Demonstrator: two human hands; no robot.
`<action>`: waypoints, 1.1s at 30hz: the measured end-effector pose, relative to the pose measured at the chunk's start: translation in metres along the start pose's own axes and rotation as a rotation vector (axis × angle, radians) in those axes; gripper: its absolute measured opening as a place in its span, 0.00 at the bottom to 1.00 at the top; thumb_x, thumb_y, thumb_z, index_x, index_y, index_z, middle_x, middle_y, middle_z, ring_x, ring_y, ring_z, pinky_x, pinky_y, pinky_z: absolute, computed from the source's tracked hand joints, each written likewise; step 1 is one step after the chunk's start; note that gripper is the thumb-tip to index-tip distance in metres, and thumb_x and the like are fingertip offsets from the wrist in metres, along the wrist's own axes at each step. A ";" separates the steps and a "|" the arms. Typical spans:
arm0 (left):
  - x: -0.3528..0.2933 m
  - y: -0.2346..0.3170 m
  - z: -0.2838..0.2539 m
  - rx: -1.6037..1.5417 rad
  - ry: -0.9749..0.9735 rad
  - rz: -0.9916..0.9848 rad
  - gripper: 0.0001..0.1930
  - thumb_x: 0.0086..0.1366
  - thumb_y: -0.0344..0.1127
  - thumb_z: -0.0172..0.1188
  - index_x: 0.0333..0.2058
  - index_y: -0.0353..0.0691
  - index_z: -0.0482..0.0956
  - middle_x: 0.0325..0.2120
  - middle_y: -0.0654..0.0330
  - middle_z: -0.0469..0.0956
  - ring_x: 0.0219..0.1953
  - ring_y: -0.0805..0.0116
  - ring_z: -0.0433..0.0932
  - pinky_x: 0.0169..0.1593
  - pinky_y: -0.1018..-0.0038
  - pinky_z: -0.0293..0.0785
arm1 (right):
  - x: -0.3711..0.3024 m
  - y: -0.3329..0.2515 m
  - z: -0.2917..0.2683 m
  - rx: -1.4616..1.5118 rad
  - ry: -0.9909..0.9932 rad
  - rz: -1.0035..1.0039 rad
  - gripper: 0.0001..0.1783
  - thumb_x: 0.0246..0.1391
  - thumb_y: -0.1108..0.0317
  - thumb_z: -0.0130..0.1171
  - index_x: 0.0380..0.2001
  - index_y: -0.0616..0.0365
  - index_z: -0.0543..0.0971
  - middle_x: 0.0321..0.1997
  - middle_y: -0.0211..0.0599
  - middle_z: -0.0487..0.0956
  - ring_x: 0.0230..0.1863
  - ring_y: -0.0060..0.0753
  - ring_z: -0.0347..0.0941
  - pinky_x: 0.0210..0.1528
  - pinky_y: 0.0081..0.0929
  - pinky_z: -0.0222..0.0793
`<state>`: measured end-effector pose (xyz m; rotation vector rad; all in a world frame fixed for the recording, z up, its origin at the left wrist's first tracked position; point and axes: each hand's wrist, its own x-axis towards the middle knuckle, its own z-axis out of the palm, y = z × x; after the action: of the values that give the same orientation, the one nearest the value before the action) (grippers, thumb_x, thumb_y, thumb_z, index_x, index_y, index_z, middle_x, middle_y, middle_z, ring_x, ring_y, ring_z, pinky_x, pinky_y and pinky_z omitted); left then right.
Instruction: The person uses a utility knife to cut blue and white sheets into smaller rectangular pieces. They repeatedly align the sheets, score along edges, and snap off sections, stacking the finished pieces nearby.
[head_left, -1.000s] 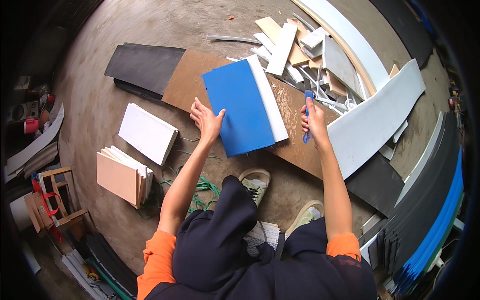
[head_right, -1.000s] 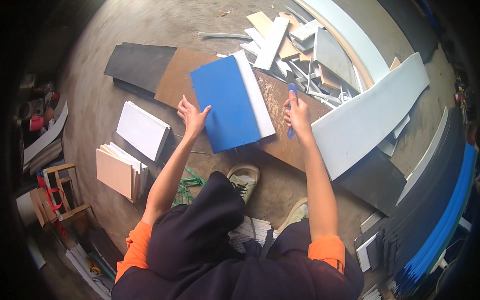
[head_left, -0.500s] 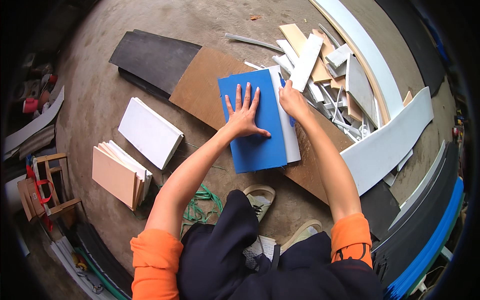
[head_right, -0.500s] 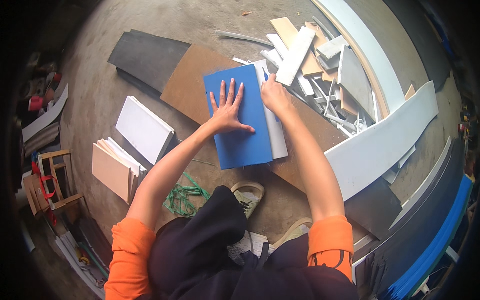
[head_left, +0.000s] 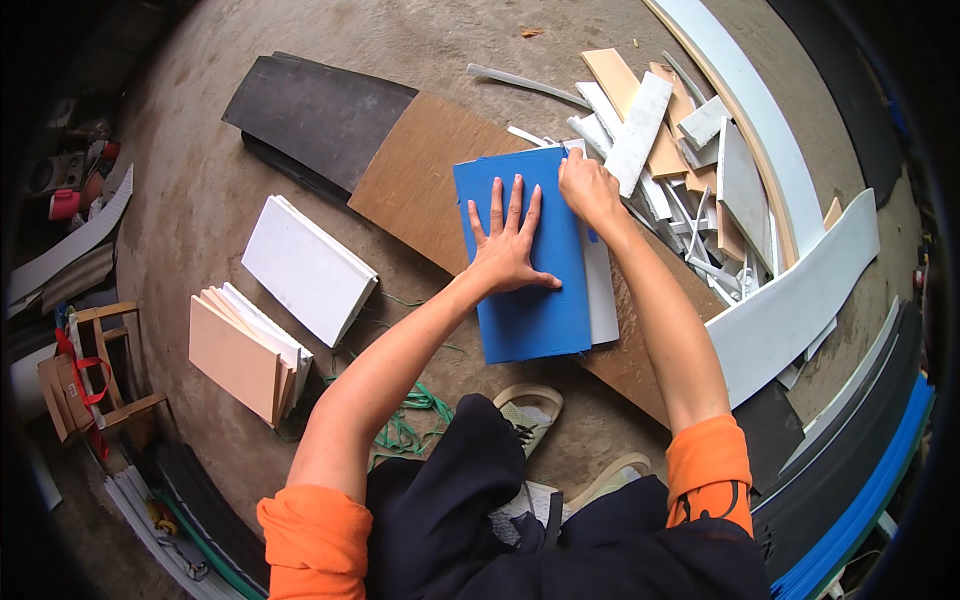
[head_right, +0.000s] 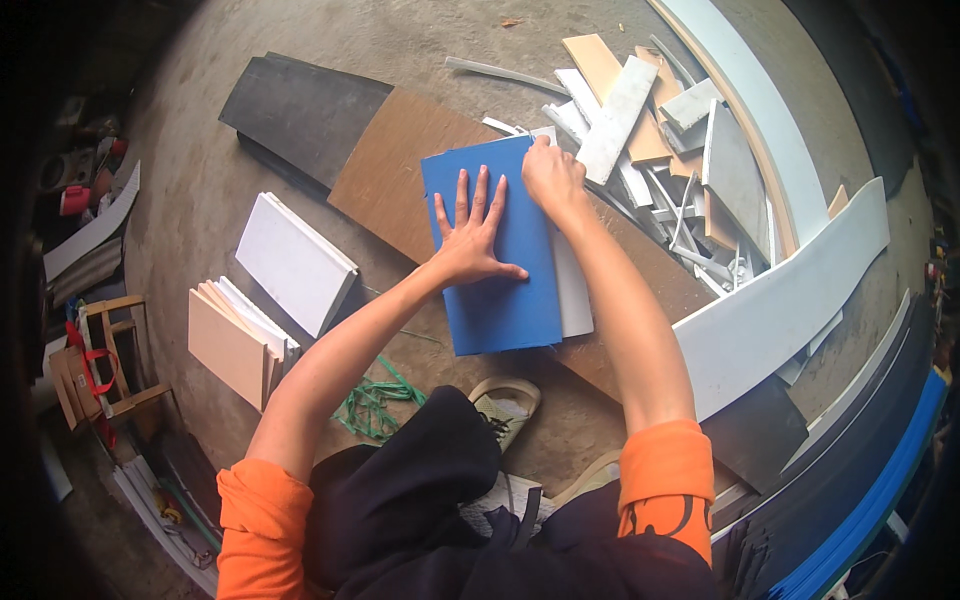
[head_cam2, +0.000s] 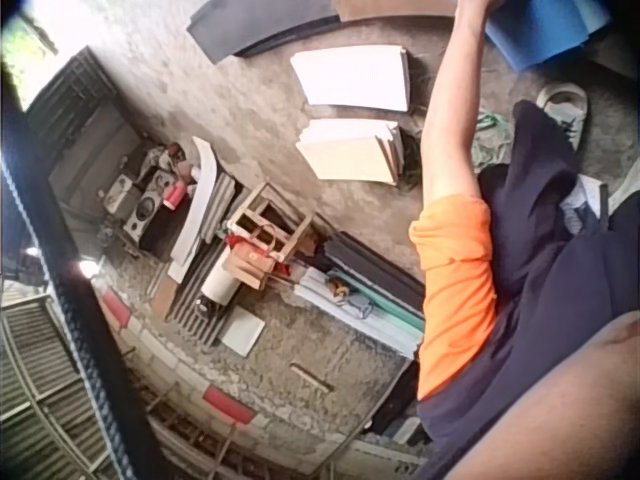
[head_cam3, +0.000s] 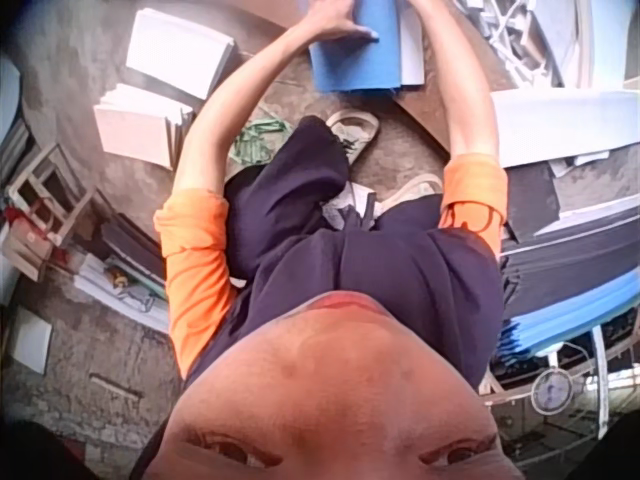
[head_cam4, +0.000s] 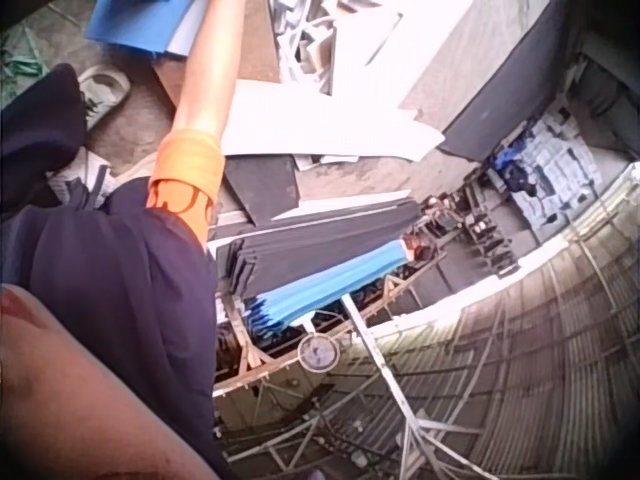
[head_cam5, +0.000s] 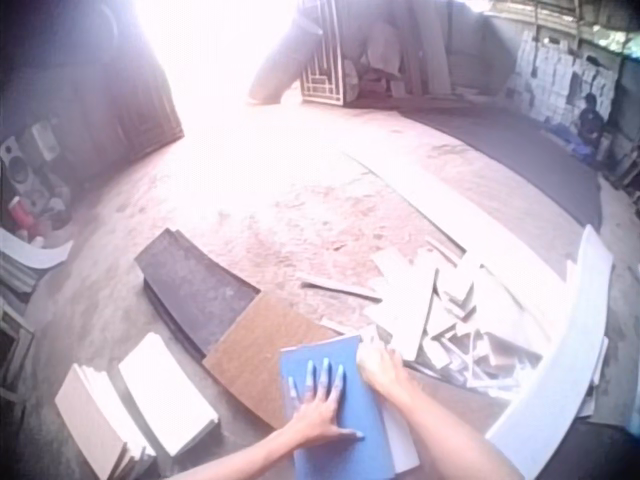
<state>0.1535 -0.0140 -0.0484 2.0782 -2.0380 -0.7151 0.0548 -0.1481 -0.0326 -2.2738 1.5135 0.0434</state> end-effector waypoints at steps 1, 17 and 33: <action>0.000 0.000 0.000 0.001 -0.003 -0.004 0.69 0.26 0.69 0.65 0.62 0.45 0.32 0.62 0.49 0.23 0.61 0.47 0.15 0.53 0.38 0.16 | 0.004 0.000 0.000 -0.008 -0.017 0.009 0.16 0.52 0.66 0.41 0.37 0.68 0.69 0.31 0.59 0.76 0.39 0.54 0.74 0.41 0.46 0.68; 0.005 -0.001 0.006 0.032 -0.011 -0.040 0.71 0.24 0.70 0.65 0.62 0.46 0.31 0.62 0.50 0.23 0.61 0.48 0.14 0.52 0.37 0.14 | -0.229 0.033 0.012 0.111 -0.407 0.289 0.16 0.55 0.63 0.40 0.38 0.66 0.67 0.33 0.60 0.75 0.40 0.60 0.71 0.44 0.49 0.66; 0.005 0.005 0.005 0.026 -0.006 -0.006 0.71 0.24 0.70 0.64 0.62 0.46 0.31 0.62 0.50 0.22 0.61 0.47 0.14 0.51 0.36 0.15 | -0.045 0.016 -0.024 0.066 0.053 0.086 0.17 0.53 0.60 0.40 0.34 0.64 0.71 0.29 0.60 0.75 0.35 0.60 0.72 0.40 0.48 0.67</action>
<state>0.1469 -0.0177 -0.0518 2.0991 -2.0557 -0.7000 0.0174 -0.1222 -0.0047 -2.1736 1.6147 -0.0428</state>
